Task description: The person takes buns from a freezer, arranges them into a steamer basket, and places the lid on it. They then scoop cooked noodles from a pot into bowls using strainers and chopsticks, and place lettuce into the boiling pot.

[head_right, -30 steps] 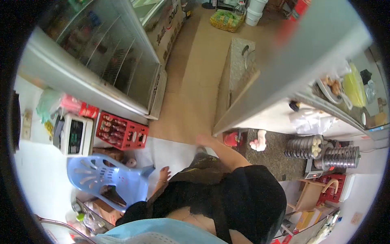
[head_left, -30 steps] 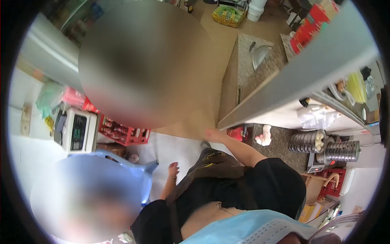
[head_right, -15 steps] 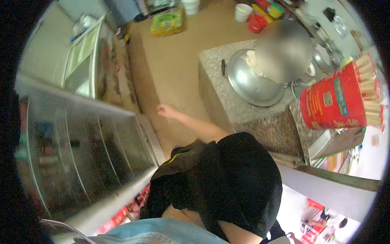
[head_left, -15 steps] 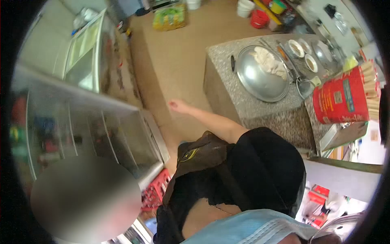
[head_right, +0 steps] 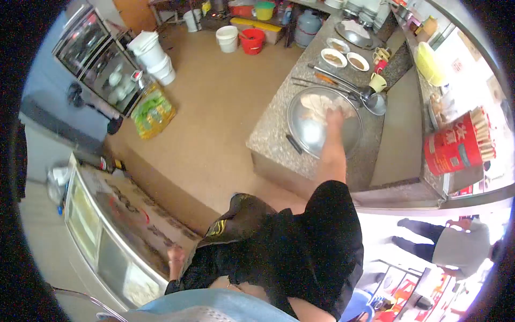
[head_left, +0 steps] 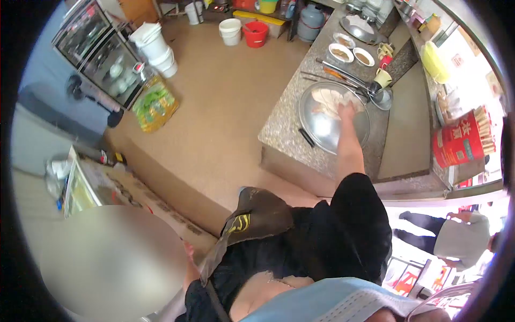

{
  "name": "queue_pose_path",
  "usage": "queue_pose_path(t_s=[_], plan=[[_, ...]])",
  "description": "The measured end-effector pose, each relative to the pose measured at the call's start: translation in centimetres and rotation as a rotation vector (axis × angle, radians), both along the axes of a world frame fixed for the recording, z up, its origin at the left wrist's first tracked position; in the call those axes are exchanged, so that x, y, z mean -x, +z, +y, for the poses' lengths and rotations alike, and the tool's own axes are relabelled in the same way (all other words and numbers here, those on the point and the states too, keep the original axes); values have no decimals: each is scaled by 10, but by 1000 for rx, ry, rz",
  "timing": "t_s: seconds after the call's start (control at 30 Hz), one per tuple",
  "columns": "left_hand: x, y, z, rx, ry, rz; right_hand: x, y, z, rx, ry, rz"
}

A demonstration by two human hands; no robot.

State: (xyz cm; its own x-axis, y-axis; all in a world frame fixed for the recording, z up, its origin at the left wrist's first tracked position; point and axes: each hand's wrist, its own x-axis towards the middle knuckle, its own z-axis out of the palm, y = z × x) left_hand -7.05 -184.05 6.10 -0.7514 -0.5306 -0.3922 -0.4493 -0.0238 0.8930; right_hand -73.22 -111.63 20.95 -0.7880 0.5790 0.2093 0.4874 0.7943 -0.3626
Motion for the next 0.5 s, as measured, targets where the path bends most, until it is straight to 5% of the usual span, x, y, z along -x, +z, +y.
queue_pose_path(t_s=[0.07,0.1,0.17,0.27,0.3,0.33,0.4,0.5], plan=[[104,47,-85,-195,445,-125,13,7,9,14,30,-148],[153,68,-122,-177,417,-119,20,8,7,-22,39,-247],[244,94,-179,-114,635,169,15,37,-26,24,-129,-240],[343,109,-243,-34,335,207,30,47,-46,24,-287,-287],[376,87,-281,250,-57,267,36,40,-45,40,-313,-302],[387,59,-303,791,-167,224,39,39,-39,162,-387,-358],[414,50,-318,337,-308,82,52,47,-41,251,-481,-411],[455,54,-318,341,-235,-478,53,56,-61,33,-563,-294]])
